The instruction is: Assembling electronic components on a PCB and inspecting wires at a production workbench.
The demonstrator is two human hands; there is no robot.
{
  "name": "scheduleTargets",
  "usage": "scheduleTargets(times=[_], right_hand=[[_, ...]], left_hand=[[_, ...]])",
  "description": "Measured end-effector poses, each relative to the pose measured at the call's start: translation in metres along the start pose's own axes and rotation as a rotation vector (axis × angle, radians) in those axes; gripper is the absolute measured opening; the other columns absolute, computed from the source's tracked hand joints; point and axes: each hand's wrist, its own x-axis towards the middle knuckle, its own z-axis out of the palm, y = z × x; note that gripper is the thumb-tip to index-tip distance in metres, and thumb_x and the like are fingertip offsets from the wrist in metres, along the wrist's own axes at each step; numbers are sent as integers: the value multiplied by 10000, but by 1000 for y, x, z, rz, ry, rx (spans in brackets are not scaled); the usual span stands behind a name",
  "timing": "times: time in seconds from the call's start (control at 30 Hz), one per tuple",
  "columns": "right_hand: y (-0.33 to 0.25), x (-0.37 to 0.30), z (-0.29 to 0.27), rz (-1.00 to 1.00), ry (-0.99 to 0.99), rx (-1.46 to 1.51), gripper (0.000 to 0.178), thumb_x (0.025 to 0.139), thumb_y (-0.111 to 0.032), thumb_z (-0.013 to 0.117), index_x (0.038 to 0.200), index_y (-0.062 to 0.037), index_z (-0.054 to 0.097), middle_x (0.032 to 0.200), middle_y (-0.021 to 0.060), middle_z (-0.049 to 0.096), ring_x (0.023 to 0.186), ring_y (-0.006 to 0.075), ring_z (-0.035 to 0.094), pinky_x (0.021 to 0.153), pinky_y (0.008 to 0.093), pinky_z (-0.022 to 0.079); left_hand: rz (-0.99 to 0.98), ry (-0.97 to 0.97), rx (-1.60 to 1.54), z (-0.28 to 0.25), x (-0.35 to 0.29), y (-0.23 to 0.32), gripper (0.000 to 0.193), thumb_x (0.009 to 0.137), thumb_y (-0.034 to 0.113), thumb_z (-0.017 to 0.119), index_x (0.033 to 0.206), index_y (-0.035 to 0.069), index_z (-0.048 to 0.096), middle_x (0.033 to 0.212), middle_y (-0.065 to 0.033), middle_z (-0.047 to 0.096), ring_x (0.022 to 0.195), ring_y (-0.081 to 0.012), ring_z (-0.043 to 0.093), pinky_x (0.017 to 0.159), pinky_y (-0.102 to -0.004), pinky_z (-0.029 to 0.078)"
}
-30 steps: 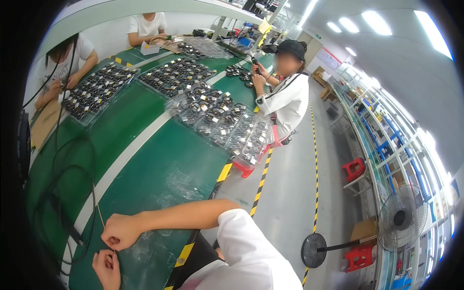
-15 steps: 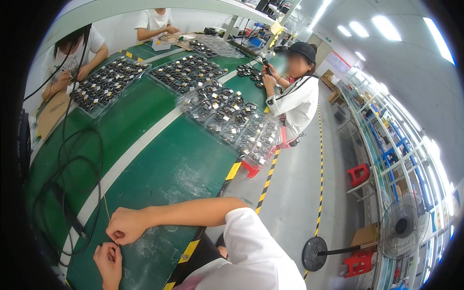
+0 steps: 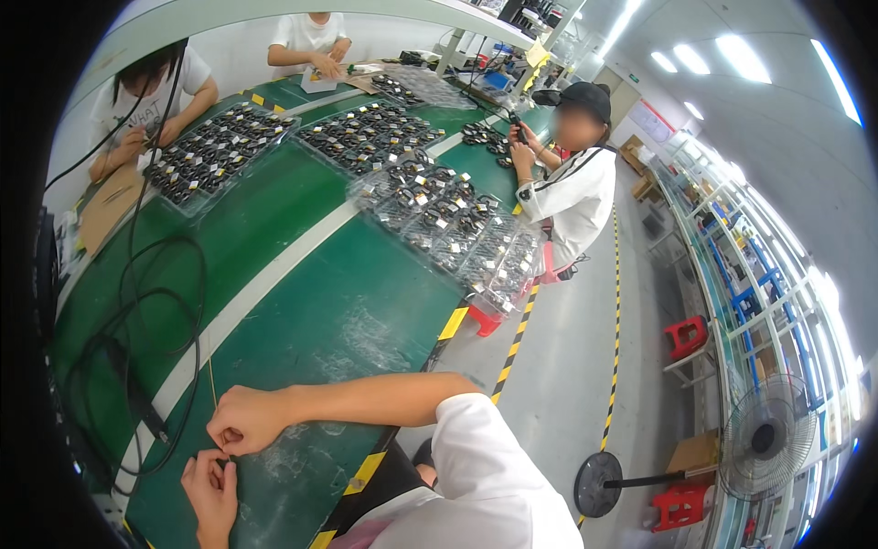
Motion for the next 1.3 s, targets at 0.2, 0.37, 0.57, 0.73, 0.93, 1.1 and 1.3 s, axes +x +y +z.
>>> scheduleTargets(times=[0.2,0.37,0.57,0.73,0.93,1.1,1.3], right_hand=[[2,3,2,-25,-7,17,59,747,-123,738,759,-90,690,648,29,666,593,238,663,533,362,468],[4,0,-1,-25,-12,-4,54,750,-123,737,758,-95,692,645,26,663,587,238,658,532,365,465],[2,0,-3,-16,-37,5,54,756,-124,740,760,-95,695,643,26,665,586,240,659,536,366,469],[-1,1,-4,6,-30,20,53,759,-117,738,766,-86,696,647,31,671,595,241,669,544,361,481],[-3,1,-4,21,-8,26,64,779,-109,740,770,-71,690,670,48,693,613,241,689,560,367,507],[-2,1,-5,26,-23,25,66,784,-105,738,770,-68,686,680,55,699,619,244,695,564,369,513],[-2,2,-6,20,-26,0,70,779,-107,738,764,-68,682,675,55,692,615,247,690,560,373,505]], left_hand=[[11,-23,16,-3,-2,-5,143,827,-9,739,902,50,633,565,-54,445,584,-253,425,606,-405,338],[21,-36,-11,-2,2,-2,116,835,-3,734,886,48,642,566,-60,450,573,-259,420,617,-403,344],[89,15,-15,0,2,-5,60,863,-8,706,854,30,659,580,-68,470,537,-266,423,643,-392,358],[101,60,-12,2,1,-2,50,876,-10,698,864,27,667,593,-74,482,537,-264,429,640,-395,359],[62,62,31,-1,-2,0,73,872,-26,700,882,30,656,589,-63,465,575,-255,436,587,-402,341],[24,59,4,2,-5,-6,93,871,-24,710,876,32,636,586,-62,456,604,-255,445,566,-411,337],[19,36,18,0,-1,-2,116,871,-20,709,852,32,607,585,-69,464,606,-264,458,565,-418,342]])
